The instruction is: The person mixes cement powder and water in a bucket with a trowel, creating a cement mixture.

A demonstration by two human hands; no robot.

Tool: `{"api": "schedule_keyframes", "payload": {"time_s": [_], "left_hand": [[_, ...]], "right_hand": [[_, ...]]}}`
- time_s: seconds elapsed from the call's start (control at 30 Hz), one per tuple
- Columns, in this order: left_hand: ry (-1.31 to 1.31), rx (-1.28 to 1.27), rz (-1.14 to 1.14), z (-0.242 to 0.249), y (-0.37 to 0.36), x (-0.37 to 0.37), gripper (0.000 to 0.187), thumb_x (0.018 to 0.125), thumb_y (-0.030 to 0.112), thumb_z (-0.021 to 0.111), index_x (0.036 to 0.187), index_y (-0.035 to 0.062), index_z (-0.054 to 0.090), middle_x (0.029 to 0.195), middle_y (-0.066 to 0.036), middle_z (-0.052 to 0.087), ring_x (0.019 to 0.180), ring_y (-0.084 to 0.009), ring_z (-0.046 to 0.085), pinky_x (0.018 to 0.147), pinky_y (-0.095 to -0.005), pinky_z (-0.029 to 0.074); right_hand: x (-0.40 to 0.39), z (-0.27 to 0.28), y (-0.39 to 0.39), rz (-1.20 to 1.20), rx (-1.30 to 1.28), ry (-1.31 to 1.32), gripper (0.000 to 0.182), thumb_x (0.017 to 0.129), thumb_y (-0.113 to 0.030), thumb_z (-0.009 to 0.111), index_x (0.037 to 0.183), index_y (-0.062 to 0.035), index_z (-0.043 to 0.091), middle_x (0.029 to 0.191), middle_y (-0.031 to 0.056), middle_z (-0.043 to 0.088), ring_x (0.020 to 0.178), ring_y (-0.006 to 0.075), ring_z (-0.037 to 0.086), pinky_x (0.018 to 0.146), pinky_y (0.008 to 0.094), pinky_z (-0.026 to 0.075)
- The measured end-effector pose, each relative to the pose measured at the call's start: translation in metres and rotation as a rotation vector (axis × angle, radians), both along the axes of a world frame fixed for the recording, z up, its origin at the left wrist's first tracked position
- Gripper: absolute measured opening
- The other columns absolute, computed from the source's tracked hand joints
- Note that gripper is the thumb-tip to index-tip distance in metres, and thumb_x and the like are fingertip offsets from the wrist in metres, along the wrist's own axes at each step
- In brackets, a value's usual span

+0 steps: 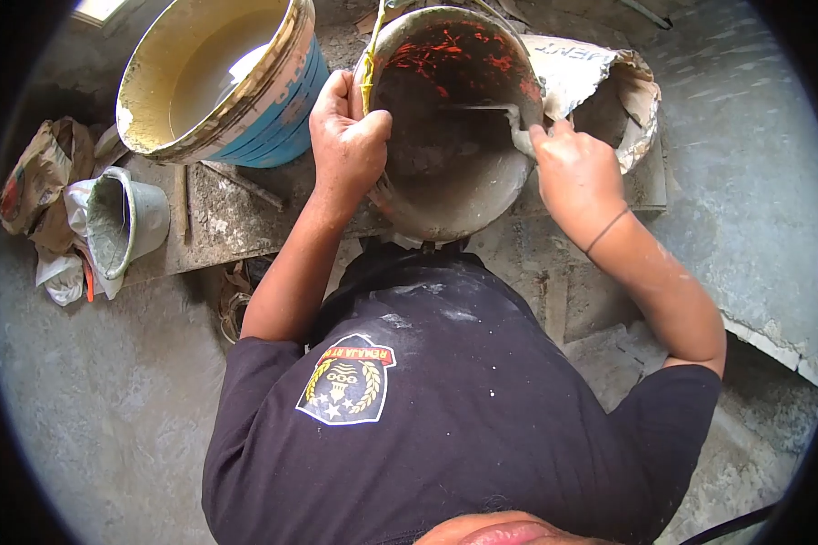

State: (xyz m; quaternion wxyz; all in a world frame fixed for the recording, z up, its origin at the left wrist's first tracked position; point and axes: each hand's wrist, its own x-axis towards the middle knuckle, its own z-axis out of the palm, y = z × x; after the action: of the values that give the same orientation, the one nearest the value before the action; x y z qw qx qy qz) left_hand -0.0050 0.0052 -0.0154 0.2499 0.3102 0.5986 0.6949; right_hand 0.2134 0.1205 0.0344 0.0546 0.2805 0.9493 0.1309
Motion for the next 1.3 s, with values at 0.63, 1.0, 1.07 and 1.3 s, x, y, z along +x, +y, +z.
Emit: {"api": "schedule_keyframes", "payload": {"time_s": [0.63,1.0,1.07,1.3], "left_hand": [[0.100,-0.017,-0.118,-0.013,0.009,-0.020,0.023,0.066,-0.006,0.053,0.087,0.0027,0.052,0.074,0.002,0.048,0.064,-0.0055,0.043,0.054,-0.0199,0.035],[0.079,-0.008,-0.111,0.001,0.011,-0.015,0.022,0.065,-0.007,0.052,0.085,0.0042,0.051,0.074,0.003,0.048,0.062,-0.0053,0.040,0.055,-0.0200,0.035],[0.067,-0.025,-0.111,0.001,0.010,-0.013,0.022,0.065,-0.008,0.052,0.084,0.0051,0.051,0.075,0.003,0.048,0.064,-0.0055,0.040,0.057,-0.0203,0.035],[0.122,-0.023,-0.068,0.000,0.008,-0.012,0.021,0.065,-0.007,0.052,0.083,0.0049,0.050,0.073,0.004,0.047,0.062,-0.0052,0.039,0.055,-0.0202,0.034]], "right_hand": [[0.011,-0.001,-0.026,0.141,-0.112,0.218,0.027,0.077,-0.010,0.063,0.103,-0.0123,0.069,0.081,0.0081,0.060,0.069,0.0230,0.066,0.059,0.0344,0.053],[0.002,-0.037,0.012,0.383,-0.012,0.165,0.026,0.080,-0.013,0.059,0.105,-0.0123,0.067,0.086,0.0036,0.055,0.076,0.0172,0.063,0.060,0.0294,0.053],[0.001,-0.037,0.017,0.406,0.067,0.072,0.016,0.079,-0.014,0.061,0.094,-0.0087,0.063,0.087,0.0037,0.055,0.077,0.0171,0.063,0.060,0.0286,0.053],[-0.008,-0.033,0.025,0.283,-0.115,0.032,0.009,0.080,-0.008,0.061,0.088,-0.0064,0.057,0.076,0.0103,0.064,0.071,0.0249,0.069,0.060,0.0346,0.055]]}}
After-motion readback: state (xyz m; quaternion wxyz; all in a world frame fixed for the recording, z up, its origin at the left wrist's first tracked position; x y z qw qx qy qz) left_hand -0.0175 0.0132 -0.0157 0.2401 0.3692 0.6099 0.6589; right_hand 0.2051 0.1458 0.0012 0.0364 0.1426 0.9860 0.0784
